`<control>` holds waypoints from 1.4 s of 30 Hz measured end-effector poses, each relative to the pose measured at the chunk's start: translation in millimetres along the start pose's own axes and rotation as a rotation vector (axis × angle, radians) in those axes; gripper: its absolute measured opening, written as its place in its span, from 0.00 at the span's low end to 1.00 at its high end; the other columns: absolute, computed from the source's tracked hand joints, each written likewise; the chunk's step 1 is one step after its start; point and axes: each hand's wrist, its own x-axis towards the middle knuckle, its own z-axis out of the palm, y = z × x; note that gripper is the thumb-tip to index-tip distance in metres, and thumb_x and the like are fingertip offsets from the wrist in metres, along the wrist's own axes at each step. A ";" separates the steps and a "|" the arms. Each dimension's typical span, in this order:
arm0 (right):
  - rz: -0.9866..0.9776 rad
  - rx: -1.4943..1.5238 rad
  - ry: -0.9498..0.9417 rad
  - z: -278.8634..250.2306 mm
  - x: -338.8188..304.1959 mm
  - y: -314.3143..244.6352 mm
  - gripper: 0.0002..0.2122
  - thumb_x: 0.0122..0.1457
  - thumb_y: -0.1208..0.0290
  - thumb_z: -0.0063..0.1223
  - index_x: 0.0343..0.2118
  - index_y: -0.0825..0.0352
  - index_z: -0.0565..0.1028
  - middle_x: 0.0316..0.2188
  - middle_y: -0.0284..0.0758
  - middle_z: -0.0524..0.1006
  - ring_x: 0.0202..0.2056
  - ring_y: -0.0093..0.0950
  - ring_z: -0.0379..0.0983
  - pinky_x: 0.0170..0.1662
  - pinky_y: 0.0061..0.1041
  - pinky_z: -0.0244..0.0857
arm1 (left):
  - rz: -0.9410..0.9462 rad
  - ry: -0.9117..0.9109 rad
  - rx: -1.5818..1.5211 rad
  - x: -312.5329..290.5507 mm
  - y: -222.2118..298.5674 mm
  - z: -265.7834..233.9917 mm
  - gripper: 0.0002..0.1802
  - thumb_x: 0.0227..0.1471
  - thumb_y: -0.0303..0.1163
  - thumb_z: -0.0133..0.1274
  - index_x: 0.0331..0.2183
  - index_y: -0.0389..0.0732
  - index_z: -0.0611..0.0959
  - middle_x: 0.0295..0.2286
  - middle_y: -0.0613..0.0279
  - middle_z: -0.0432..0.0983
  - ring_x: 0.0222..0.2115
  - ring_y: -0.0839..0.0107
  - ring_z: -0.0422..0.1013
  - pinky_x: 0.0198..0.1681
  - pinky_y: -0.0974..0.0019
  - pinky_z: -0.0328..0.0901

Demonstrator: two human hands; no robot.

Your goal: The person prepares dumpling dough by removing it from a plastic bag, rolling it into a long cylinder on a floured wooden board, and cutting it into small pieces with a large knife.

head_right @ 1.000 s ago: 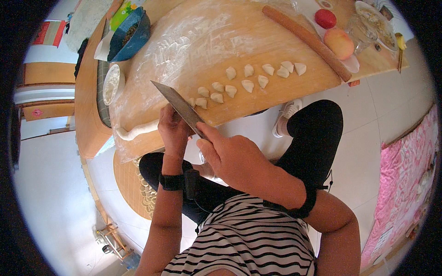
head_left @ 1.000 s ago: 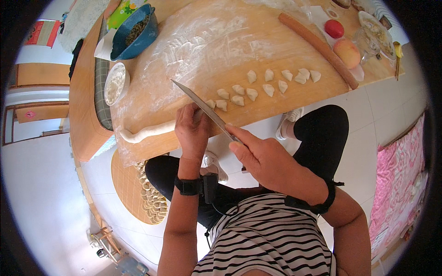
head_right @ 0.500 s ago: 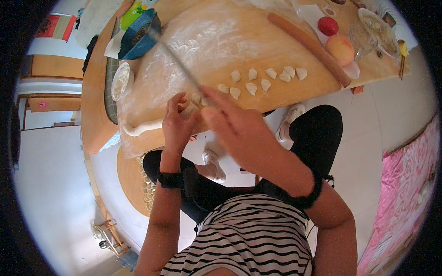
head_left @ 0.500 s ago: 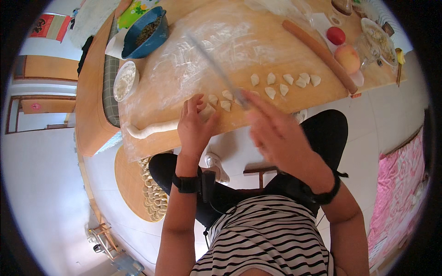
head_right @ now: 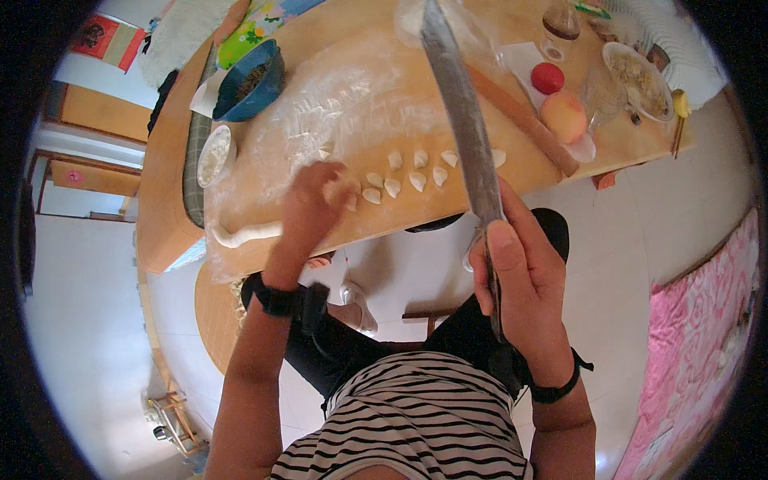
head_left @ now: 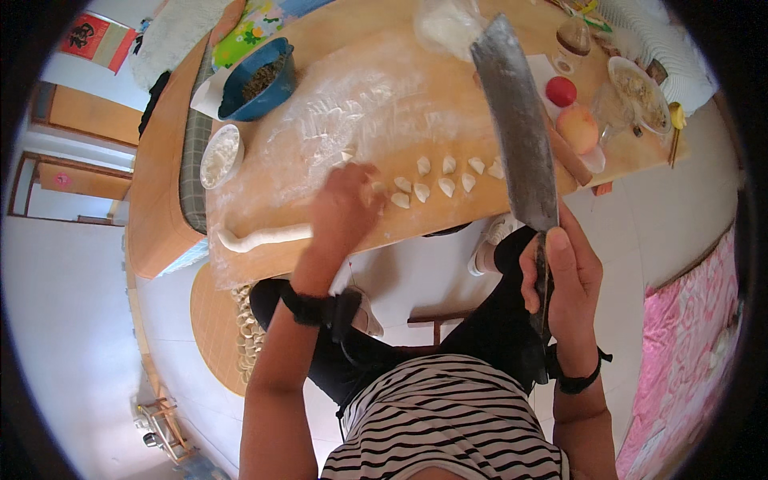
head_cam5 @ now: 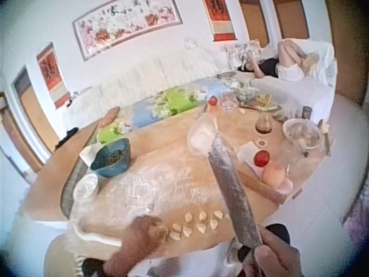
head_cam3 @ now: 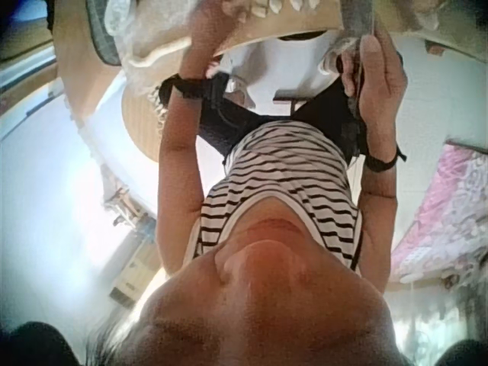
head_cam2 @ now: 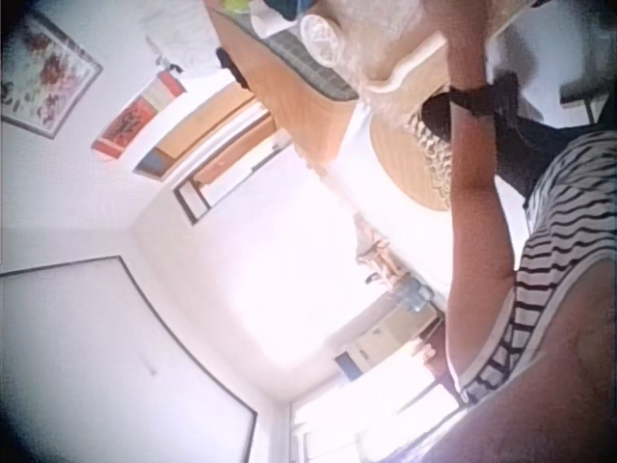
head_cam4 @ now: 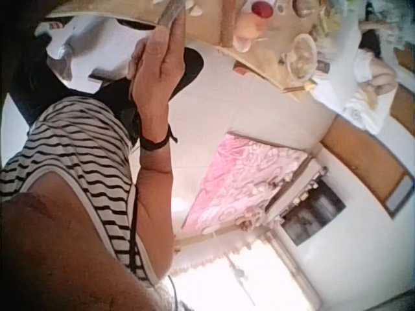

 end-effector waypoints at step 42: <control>0.008 -0.008 0.096 -21.9 -5.2 -15.4 0.25 0.68 0.60 0.38 0.62 0.72 0.57 0.18 0.29 0.67 0.14 0.14 0.58 0.16 0.12 0.52 | 0.223 -0.113 0.399 56.9 -11.7 33.4 0.29 0.49 0.33 0.52 0.55 0.45 0.72 0.60 0.50 0.55 0.60 0.51 0.52 0.63 0.49 0.47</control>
